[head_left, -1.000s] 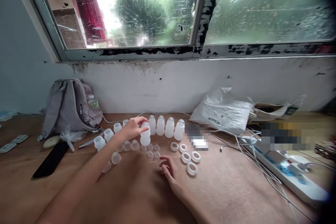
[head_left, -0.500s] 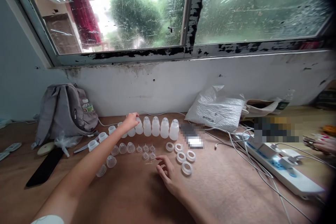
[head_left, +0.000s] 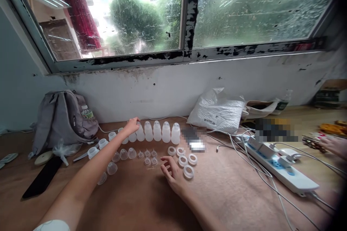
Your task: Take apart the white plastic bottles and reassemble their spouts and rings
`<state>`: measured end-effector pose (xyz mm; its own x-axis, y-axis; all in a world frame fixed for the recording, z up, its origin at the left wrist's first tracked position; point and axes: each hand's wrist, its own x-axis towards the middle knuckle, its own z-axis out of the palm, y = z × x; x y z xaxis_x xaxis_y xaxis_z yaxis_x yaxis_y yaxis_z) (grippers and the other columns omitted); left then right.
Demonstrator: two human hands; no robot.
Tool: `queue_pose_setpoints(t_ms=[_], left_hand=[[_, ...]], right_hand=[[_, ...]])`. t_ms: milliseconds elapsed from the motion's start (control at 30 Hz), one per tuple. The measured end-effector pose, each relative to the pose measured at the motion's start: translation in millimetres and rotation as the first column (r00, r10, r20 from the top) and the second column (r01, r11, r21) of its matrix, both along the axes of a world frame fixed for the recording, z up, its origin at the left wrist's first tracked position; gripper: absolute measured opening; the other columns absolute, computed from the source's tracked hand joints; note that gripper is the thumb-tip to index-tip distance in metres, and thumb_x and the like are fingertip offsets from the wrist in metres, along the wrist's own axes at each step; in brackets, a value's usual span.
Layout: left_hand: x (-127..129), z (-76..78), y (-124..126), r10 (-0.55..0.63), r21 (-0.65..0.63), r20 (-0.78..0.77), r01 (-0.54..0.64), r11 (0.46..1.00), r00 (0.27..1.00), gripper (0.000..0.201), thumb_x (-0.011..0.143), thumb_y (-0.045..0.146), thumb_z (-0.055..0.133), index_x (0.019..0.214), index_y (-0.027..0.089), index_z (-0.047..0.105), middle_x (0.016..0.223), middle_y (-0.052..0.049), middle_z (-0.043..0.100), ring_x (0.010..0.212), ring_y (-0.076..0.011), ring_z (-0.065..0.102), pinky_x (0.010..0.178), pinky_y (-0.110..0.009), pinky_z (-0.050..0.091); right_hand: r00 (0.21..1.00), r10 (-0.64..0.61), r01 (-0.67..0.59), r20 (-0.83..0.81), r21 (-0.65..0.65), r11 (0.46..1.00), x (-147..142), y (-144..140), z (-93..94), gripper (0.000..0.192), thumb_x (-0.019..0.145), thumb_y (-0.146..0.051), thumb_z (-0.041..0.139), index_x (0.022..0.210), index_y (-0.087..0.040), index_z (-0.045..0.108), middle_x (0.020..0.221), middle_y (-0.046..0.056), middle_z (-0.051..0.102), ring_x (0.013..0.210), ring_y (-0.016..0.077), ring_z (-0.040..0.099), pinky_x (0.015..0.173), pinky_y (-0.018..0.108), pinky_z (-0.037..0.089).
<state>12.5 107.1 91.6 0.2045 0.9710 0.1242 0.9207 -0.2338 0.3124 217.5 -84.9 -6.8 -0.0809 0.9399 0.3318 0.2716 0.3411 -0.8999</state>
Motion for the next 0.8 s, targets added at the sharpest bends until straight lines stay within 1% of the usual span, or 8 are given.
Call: queue_pose_setpoints(t_ms=[200,300,400,500,567,667,733,800], left_hand=[[3.6,0.8,-0.8,0.001,0.012,0.038,-0.001,1.000,0.999,0.027,0.073,0.029,0.050,0.098,0.020,0.054,0.104,-0.012,0.061,0.099,-0.0255,0.053,0.080,-0.032,0.040],[4.2,2.0,-2.0,-0.009,0.005,0.059,0.009,1.000,0.998,0.028,0.073,0.032,0.049,0.097,0.020,0.055,0.104,-0.013,0.060,0.097,-0.0260,0.054,0.078,-0.033,0.040],[3.9,2.2,-4.0,-0.014,-0.003,0.083,0.014,1.000,0.996,0.029,0.074,0.030,0.046,0.099,0.019,0.054,0.104,-0.014,0.060,0.094,-0.0254,0.055,0.075,-0.032,0.041],[4.4,3.5,-4.7,-0.014,0.013,0.114,0.013,1.000,0.993,0.030,0.073,0.028,0.047,0.100,0.018,0.053,0.103,-0.014,0.060,0.093,-0.0254,0.055,0.074,-0.032,0.042],[6.5,5.7,-5.4,-0.014,0.063,0.142,0.006,0.998,0.990,0.031,0.072,0.024,0.047,0.102,0.017,0.053,0.107,-0.014,0.058,0.098,-0.0264,0.053,0.080,-0.035,0.041],[12.8,6.5,-14.6,-0.028,0.194,0.205,-0.013,0.981,0.978,0.034,0.073,0.017,0.043,0.106,0.015,0.050,0.114,-0.014,0.052,0.109,-0.0258,0.045,0.091,-0.036,0.034],[18.6,-0.1,-32.0,-0.052,0.279,0.254,-0.022,0.960,0.966,0.032,0.076,0.015,0.039,0.106,0.016,0.050,0.113,-0.011,0.053,0.108,-0.0232,0.044,0.094,-0.035,0.032],[24.7,-16.0,-59.1,-0.080,0.338,0.299,-0.027,0.941,0.951,0.029,0.079,0.016,0.037,0.104,0.019,0.051,0.107,-0.008,0.055,0.104,-0.0213,0.047,0.092,-0.034,0.035]], right_hand=[[1.000,0.000,0.000,0.026,0.005,1.000,1.0,0.7,0.8,0.027,0.083,-0.041,0.043,0.098,-0.019,0.051,0.089,0.006,0.055,0.071,0.0150,0.056,0.052,0.024,0.045],[0.999,-0.013,0.012,0.037,0.011,1.000,1.2,2.7,-1.7,0.027,0.085,-0.040,0.041,0.099,-0.019,0.051,0.088,0.006,0.056,0.070,0.0149,0.056,0.056,0.025,0.046],[0.996,-0.079,0.077,0.042,0.046,0.996,1.3,6.9,-7.8,0.026,0.085,-0.040,0.040,0.096,-0.019,0.052,0.083,0.005,0.057,0.069,0.0151,0.055,0.062,0.027,0.047],[0.983,-0.163,0.157,0.084,0.069,0.985,2.5,12.0,-15.2,0.024,0.084,-0.038,0.041,0.087,-0.018,0.054,0.077,0.004,0.057,0.066,0.0159,0.055,0.062,0.028,0.045],[0.968,-0.214,0.206,0.129,0.073,0.976,4.4,15.1,-19.4,0.021,0.082,-0.036,0.043,0.080,-0.019,0.054,0.074,0.004,0.057,0.064,0.0166,0.054,0.061,0.029,0.044],[0.948,-0.267,0.261,0.171,0.060,0.964,8.4,18.5,-22.9,0.015,0.078,-0.032,0.046,0.073,-0.020,0.054,0.072,0.004,0.057,0.060,0.0170,0.054,0.058,0.030,0.042],[0.940,-0.283,0.281,0.189,0.037,0.959,10.9,19.6,-23.4,0.013,0.077,-0.030,0.045,0.073,-0.021,0.054,0.070,0.003,0.057,0.057,0.0167,0.053,0.056,0.029,0.041],[0.926,-0.299,0.301,0.232,0.024,0.953,12.9,19.8,-23.2,0.012,0.077,-0.029,0.044,0.076,-0.021,0.053,0.070,0.002,0.057,0.056,0.0168,0.054,0.055,0.029,0.040]])
